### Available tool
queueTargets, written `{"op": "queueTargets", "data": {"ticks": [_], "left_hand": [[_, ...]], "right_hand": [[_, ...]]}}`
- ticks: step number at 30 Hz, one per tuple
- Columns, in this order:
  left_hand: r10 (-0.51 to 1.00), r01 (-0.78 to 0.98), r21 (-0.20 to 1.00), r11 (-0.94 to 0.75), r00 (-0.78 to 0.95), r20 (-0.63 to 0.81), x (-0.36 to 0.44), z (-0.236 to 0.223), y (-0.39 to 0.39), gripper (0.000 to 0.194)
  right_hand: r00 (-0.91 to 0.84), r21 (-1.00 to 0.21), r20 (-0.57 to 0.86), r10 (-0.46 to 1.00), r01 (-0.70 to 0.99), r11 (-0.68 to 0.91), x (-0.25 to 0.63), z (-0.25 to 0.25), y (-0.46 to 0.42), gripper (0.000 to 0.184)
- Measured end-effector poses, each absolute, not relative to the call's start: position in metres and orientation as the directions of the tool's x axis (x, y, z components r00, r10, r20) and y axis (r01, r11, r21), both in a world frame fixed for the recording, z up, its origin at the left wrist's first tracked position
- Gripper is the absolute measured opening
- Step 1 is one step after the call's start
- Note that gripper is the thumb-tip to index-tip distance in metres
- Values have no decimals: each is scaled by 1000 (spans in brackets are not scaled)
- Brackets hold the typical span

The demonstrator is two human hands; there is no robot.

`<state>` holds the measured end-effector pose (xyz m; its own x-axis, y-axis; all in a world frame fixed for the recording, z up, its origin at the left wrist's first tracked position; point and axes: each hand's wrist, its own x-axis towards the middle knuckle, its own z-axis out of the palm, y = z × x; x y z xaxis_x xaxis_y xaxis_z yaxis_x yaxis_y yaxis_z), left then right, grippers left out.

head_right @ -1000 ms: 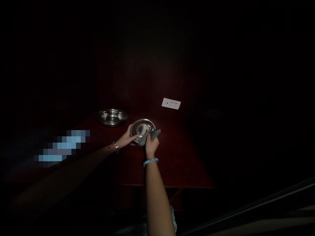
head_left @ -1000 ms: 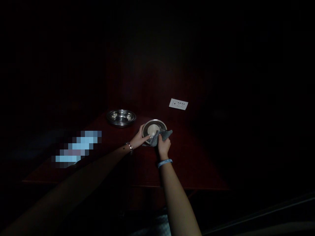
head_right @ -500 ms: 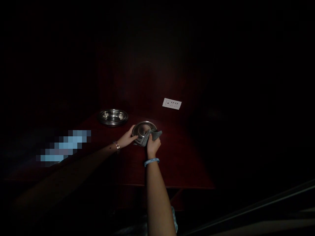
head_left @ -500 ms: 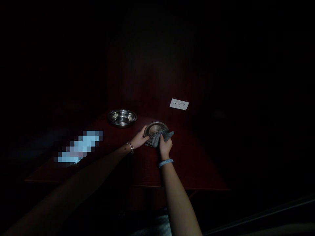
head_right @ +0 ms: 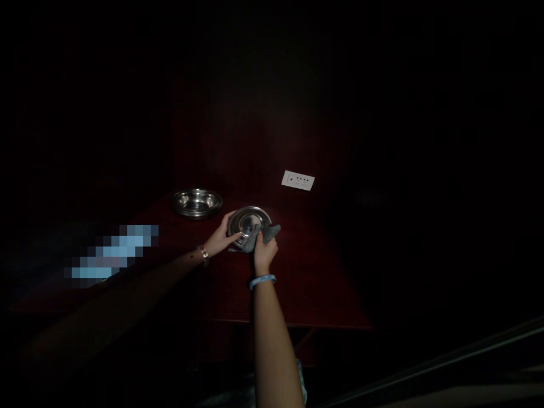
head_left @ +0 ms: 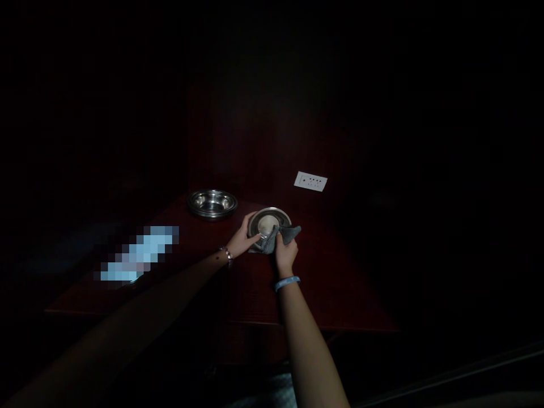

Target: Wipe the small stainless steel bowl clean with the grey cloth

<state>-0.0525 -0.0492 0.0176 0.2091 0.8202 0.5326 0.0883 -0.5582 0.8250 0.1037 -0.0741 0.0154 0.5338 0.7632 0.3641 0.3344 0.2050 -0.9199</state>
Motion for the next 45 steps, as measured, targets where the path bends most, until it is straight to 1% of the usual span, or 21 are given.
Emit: {"op": "queueTargets", "data": {"ticks": [7,13,19,24,27,30,34,37,40,42,43,45], "left_hand": [[843,91,852,-515,234,484,-51,18,-50,64],[844,97,852,-514,233,483,-51,20,-52,62],[839,84,850,-520,236,490,-50,19,-51,63],[879,21,889,-457,165,448,-49,16,-43,62],[904,-36,910,-413,108,414,-50,19,-38,54],[935,-55,936,-347,62,350,-53,24,-36,46],[949,-51,951,-304,66,307,-52,26,-39,40],[942,-53,946,-319,97,323,-49,22,-43,46],[900,-48,914,-403,159,405,-45,18,-47,69],[870,-19,891,-454,205,448,-45,16,-49,79],[864,0,886,-464,220,453,-45,16,-50,79],[865,29,886,-463,232,445,-45,15,-51,74]], "right_hand": [[530,-924,362,767,313,219,103,17,-75,27],[531,-918,364,765,344,199,103,18,-76,27],[537,-932,339,773,305,197,102,17,-74,26],[513,-927,344,787,322,195,102,17,-75,26],[464,-915,368,806,336,225,100,16,-75,26],[405,-895,400,822,364,257,99,16,-75,26],[400,-894,397,826,375,247,99,15,-75,27],[436,-909,374,819,345,232,100,16,-74,25],[486,-930,344,803,294,221,102,16,-74,22],[514,-938,327,793,278,207,102,16,-73,20],[521,-940,321,791,277,199,102,16,-73,20],[520,-943,308,797,276,185,102,16,-72,20]]}}
